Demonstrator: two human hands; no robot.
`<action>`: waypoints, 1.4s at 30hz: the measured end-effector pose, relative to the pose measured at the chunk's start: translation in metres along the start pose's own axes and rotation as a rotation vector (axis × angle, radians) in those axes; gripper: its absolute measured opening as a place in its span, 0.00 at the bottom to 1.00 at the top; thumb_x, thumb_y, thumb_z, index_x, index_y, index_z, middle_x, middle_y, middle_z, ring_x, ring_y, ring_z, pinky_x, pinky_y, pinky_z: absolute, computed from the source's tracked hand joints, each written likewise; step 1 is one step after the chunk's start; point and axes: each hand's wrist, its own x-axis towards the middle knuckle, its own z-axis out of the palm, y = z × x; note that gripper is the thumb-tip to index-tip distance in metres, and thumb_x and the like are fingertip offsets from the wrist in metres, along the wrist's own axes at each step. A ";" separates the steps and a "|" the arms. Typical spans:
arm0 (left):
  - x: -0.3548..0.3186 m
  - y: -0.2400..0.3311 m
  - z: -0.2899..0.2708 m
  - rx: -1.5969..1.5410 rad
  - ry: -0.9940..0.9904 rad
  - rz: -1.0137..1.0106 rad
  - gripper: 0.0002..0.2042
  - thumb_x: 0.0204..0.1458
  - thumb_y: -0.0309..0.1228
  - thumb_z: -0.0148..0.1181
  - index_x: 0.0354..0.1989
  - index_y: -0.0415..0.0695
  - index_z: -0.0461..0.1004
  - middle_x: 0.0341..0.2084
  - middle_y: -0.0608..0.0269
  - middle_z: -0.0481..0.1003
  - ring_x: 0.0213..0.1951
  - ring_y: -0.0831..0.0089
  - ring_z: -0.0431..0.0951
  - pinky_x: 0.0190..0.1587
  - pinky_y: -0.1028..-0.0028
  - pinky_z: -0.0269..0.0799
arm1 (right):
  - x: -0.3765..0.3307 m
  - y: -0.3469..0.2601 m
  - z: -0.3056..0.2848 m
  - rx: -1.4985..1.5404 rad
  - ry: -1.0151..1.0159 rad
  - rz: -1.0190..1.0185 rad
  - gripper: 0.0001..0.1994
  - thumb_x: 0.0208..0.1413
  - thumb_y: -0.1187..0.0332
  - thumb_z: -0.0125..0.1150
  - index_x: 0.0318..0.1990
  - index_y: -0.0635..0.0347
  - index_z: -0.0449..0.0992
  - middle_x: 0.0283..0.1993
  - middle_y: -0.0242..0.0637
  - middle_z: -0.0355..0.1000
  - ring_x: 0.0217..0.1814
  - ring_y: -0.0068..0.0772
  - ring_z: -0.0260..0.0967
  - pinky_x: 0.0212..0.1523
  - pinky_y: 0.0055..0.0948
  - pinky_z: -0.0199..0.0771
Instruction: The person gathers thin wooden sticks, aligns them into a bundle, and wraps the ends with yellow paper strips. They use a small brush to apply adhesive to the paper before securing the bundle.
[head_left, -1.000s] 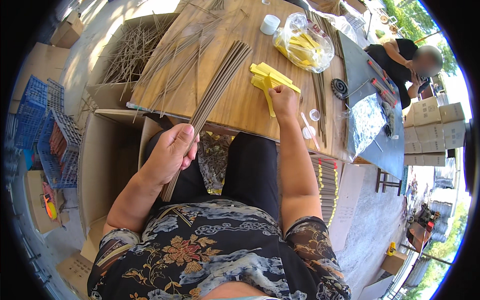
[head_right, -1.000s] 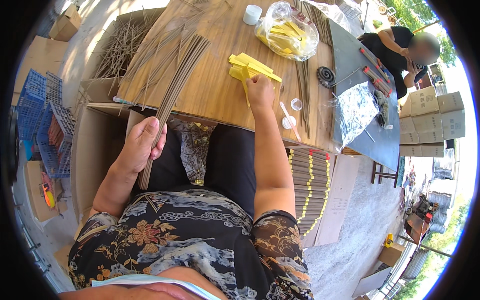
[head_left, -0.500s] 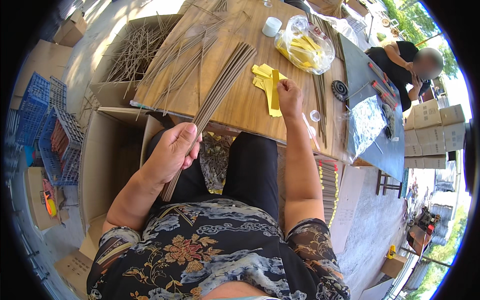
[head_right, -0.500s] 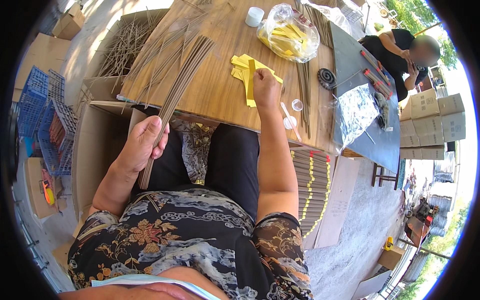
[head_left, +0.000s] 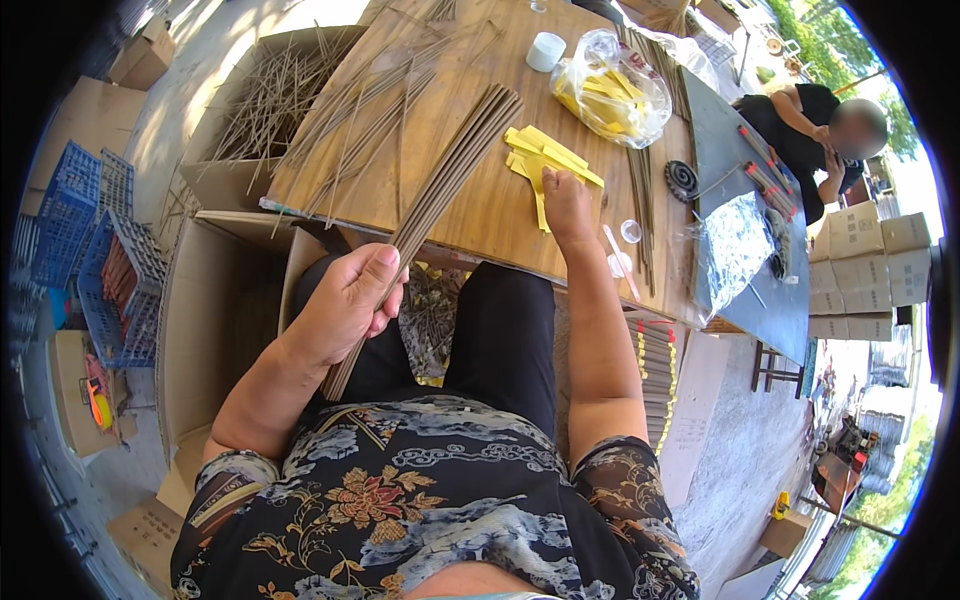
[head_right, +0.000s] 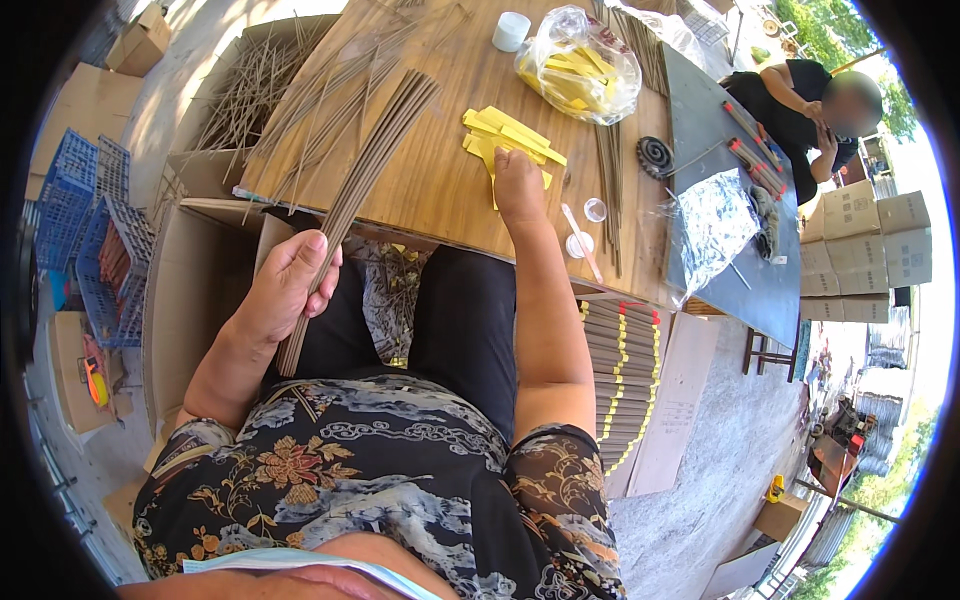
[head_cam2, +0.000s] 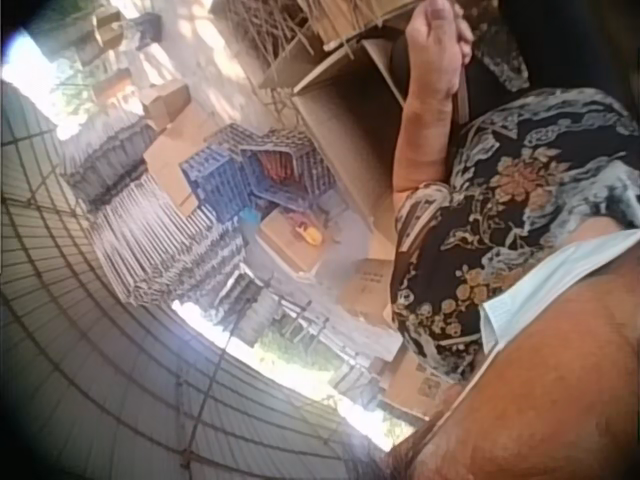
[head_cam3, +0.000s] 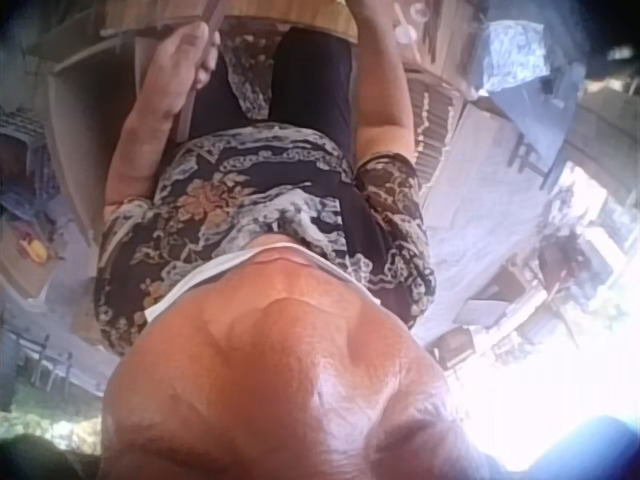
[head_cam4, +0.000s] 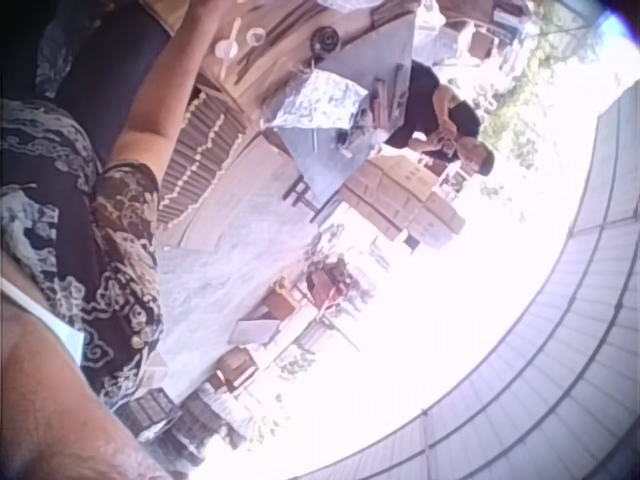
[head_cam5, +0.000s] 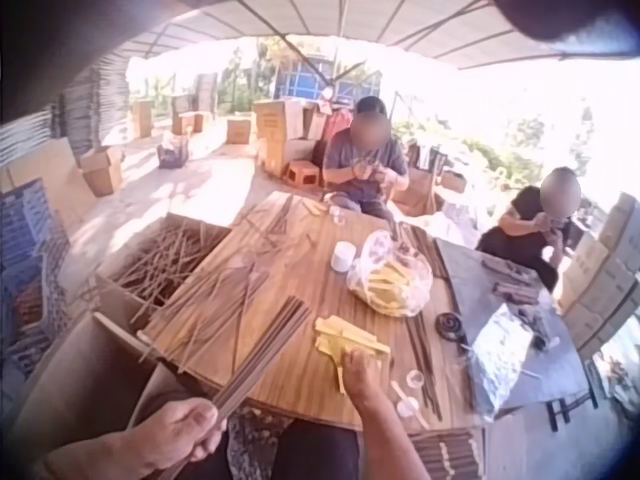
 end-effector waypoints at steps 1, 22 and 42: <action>0.001 0.000 0.000 0.001 0.001 0.000 0.17 0.58 0.44 0.40 0.31 0.42 0.65 0.14 0.68 0.63 0.12 0.87 0.56 0.14 0.88 0.54 | -0.001 -0.002 0.000 -0.037 -0.015 0.004 0.15 0.54 0.60 0.47 0.29 0.67 0.69 0.30 0.55 0.69 0.33 0.56 0.65 0.35 0.42 0.65; 0.034 0.014 0.006 0.021 0.010 -0.015 0.17 0.57 0.44 0.40 0.31 0.41 0.65 0.15 0.68 0.63 0.12 0.87 0.56 0.13 0.88 0.54 | -0.001 0.004 0.000 0.070 -0.043 -0.130 0.09 0.39 0.66 0.60 0.29 0.58 0.77 0.36 0.42 0.70 0.40 0.40 0.66 0.40 0.32 0.66; 0.026 0.039 0.037 0.088 -0.015 -0.056 0.17 0.56 0.44 0.43 0.30 0.41 0.65 0.14 0.69 0.63 0.12 0.88 0.57 0.13 0.89 0.53 | -0.091 -0.065 -0.104 1.071 -0.463 0.182 0.05 0.53 0.73 0.51 0.35 0.65 0.68 0.26 0.28 0.67 0.26 0.14 0.61 0.27 0.14 0.61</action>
